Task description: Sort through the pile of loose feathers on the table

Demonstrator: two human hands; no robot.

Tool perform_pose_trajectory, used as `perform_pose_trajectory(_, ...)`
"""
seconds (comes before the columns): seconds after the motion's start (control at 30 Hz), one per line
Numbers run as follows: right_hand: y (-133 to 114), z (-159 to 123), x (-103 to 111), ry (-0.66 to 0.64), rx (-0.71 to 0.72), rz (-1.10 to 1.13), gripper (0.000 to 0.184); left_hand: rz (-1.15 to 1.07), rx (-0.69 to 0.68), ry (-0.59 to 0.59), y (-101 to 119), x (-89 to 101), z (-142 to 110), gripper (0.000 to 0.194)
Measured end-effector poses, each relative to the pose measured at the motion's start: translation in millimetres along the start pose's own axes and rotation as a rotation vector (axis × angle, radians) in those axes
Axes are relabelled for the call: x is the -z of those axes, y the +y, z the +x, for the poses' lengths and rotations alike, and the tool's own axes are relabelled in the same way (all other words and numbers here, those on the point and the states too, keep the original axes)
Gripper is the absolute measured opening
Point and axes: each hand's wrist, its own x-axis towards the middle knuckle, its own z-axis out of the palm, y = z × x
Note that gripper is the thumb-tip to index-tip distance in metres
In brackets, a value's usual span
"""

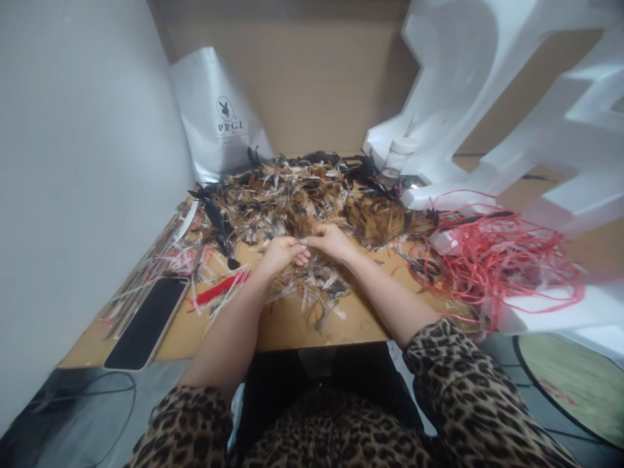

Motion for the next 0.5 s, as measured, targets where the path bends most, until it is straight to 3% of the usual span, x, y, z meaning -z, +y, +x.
perform_pose_trajectory(0.17, -1.9, -1.2, -2.0, 0.076, 0.043, -0.113, 0.041, 0.015, -0.002, -0.023, -2.4, -2.1, 1.7, 0.012)
perform_pose_trajectory(0.5, 4.8, 2.7, -3.2, 0.113, -0.071, -0.1, 0.041, -0.102, 0.004, 0.047, -8.1, -5.5, 4.2, 0.019)
